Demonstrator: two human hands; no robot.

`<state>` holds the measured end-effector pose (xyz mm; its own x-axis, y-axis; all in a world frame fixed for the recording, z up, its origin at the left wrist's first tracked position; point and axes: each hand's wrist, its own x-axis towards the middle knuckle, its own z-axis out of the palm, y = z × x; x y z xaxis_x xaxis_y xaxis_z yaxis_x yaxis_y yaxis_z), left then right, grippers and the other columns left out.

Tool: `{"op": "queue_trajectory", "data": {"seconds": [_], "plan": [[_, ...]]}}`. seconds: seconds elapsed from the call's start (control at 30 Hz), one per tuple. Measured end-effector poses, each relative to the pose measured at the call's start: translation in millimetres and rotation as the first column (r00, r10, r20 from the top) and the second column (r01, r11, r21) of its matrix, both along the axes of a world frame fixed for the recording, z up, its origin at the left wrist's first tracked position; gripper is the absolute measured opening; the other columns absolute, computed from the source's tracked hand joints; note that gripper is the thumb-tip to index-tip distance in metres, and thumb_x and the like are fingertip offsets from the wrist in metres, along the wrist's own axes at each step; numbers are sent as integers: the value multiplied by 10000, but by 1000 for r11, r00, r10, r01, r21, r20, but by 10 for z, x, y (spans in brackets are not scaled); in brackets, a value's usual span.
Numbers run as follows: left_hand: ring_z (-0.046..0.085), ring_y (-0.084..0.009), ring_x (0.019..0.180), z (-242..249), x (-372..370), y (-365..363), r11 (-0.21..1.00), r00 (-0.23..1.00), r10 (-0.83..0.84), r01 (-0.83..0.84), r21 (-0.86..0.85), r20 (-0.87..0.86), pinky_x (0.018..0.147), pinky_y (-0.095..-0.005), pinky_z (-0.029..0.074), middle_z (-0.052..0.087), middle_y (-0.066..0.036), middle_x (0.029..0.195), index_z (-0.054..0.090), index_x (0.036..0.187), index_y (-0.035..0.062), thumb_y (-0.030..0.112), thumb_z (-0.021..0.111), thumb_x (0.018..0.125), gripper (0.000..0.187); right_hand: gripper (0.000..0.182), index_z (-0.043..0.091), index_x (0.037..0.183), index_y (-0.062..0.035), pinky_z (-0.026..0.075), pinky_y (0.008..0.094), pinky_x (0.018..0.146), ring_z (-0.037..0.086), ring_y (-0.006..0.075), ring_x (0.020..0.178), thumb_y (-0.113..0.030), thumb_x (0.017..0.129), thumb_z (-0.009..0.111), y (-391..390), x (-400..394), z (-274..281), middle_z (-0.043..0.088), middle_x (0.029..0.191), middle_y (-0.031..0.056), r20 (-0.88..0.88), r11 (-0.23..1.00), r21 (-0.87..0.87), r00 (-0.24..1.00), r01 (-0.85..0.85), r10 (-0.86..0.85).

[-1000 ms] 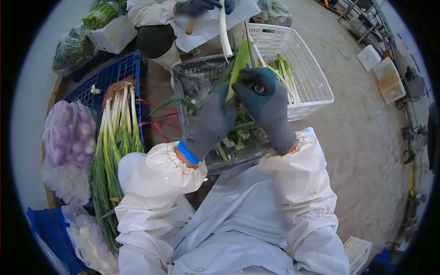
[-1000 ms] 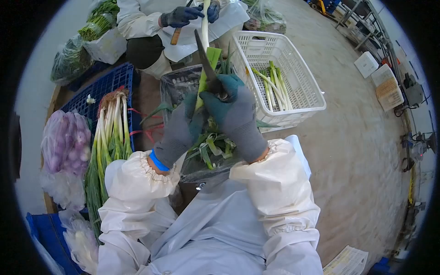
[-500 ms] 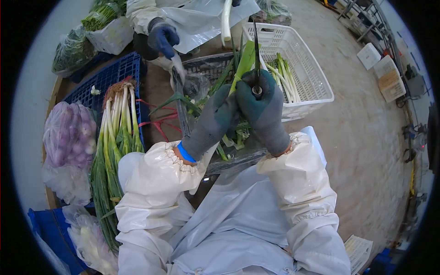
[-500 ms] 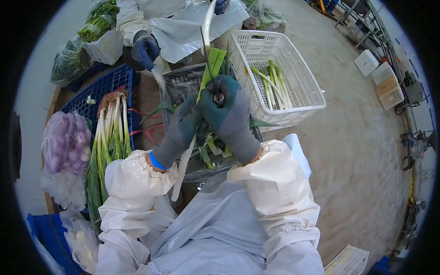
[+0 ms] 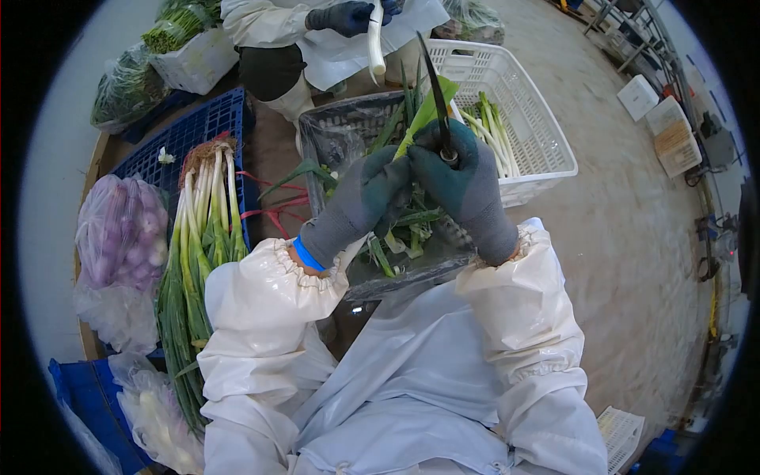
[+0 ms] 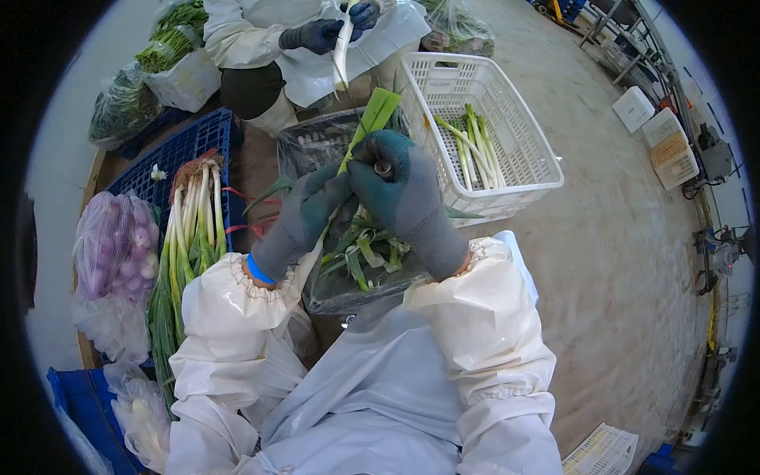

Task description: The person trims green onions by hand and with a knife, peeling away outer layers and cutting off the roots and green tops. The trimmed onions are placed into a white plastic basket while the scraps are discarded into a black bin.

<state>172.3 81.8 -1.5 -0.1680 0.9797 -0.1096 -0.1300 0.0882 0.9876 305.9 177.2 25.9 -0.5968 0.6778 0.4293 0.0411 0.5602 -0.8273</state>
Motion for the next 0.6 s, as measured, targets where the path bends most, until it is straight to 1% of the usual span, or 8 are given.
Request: {"op": "queue_trajectory", "data": {"seconds": [0.1, 0.2, 0.3, 0.33, 0.37, 0.43, 0.53, 0.6], "plan": [[520, -65, 572, -125, 20, 38, 989, 1000, -7, 9, 150, -15, 496, -232, 431, 544, -1, 693, 570, 995, 64, 363, 498, 985, 308, 122, 619, 861, -6, 481, 298, 665, 609, 170, 737, -63, 762, 660, -1, 19, 0, 623, 789, 102, 10, 999, 42, 1000, 7, -8], [522, -70, 580, -184, -95, 41, 1000, 898, 3, 4, -15, 439, 497, -221, 426, 557, -1, 708, 585, 1008, 66, 426, 497, 977, 372, 125, 617, 877, -3, 480, 295, 651, 597, 150, 710, -63, 773, 653, -56, 21, -114, 625, 755, 83, -9, 989, -64, 991, -132, 132], [513, -68, 577, -160, -77, 105, 990, 949, -79, 40, 132, 305, 507, -212, 420, 563, 2, 709, 602, 1014, 67, 443, 485, 978, 395, 95, 619, 872, -11, 470, 280, 610, 572, 122, 659, -66, 798, 644, -65, -5, 38, 628, 736, 72, -114, 989, -67, 984, 129, -136], [514, -68, 579, -145, -38, 113, 990, 938, -58, 9, 143, 341, 511, -212, 421, 566, 2, 712, 606, 1015, 67, 439, 482, 979, 394, 80, 620, 888, -12, 448, 247, 472, 566, 110, 529, -74, 842, 640, -104, 44, 224, 612, 719, 59, -177, 885, -461, 971, 62, -160], [516, -68, 581, -128, 9, 106, 988, 926, -35, -23, 151, 376, 515, -211, 422, 569, 2, 715, 609, 1016, 66, 436, 479, 981, 394, 98, 627, 920, -23, 415, 252, 401, 532, 114, 453, -91, 852, 645, 41, 21, 144, 585, 692, 45, -280, 893, -438, 929, 101, -243], [518, -68, 584, -113, 33, 102, 983, 904, -10, -69, 169, 428, 522, -210, 424, 572, 3, 719, 612, 1018, 66, 433, 477, 983, 393, 158, 643, 981, -15, 402, 238, 397, 525, 101, 463, -98, 847, 651, 183, 60, 132, 572, 665, 33, -294, 894, -398, 894, 208, -338], [526, -71, 594, -116, 21, 95, 972, 901, 6, -107, 208, 435, 532, -212, 428, 574, 4, 721, 612, 1021, 64, 436, 474, 985, 398, 202, 651, 989, 22, 435, 211, 566, 518, 52, 606, -103, 831, 661, 162, 28, 132, 597, 720, 7, -304, 913, -380, 912, 150, -276], [536, -78, 605, -104, 49, 99, 959, 923, 21, -127, 253, 383, 540, -218, 434, 577, 0, 724, 614, 1020, 62, 440, 471, 988, 405, 231, 659, 1011, 21, 445, 213, 567, 534, 54, 610, -117, 825, 676, -3, 17, 230, 604, 713, 12, -157, 846, -518, 959, 125, -238]]}}
